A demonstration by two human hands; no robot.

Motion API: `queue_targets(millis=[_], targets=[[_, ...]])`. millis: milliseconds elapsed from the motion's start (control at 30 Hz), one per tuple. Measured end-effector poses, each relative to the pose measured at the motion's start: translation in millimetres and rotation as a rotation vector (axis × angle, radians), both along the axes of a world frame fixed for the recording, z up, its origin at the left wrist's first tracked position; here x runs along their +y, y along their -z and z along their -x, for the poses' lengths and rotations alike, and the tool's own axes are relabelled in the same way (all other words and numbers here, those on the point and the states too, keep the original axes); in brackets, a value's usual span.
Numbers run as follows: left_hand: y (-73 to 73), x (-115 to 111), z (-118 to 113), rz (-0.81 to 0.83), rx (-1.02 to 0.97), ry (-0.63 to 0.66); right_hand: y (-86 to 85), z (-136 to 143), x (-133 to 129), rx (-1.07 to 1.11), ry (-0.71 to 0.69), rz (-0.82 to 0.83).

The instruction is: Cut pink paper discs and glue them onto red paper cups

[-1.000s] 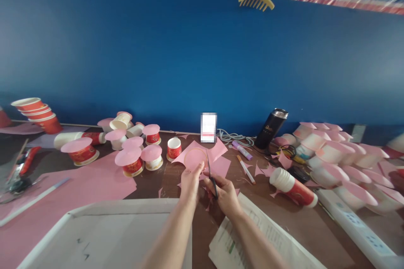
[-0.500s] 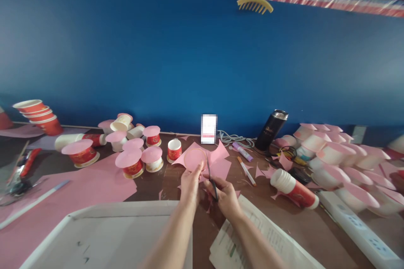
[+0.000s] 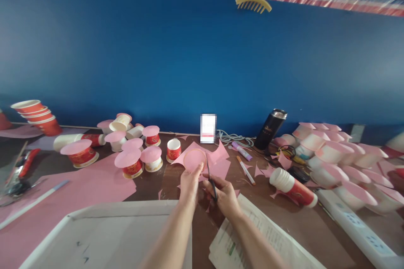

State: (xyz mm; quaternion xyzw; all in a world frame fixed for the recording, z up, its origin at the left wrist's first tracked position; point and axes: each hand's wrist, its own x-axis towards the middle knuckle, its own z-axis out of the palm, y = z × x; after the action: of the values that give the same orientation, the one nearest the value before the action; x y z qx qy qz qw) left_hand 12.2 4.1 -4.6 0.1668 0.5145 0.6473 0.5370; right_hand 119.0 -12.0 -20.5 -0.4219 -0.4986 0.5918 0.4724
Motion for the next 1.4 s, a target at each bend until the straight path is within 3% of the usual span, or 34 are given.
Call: queue_targets(millis=[267, 1067, 1400], targets=[[11.8, 4, 1, 0.014, -0.016, -0.013, -3.1, 0, -2, -0.006, -0.017, -0.003], [11.2, 7, 3, -0.037, -0.067, -0.037, -8.3, 1, -4, -0.058, 0.009, 0.025], [9.3, 3, 5, -0.024, 0.056, -0.033, 2.8, 2, -3, -0.018, -0.022, 0.02]])
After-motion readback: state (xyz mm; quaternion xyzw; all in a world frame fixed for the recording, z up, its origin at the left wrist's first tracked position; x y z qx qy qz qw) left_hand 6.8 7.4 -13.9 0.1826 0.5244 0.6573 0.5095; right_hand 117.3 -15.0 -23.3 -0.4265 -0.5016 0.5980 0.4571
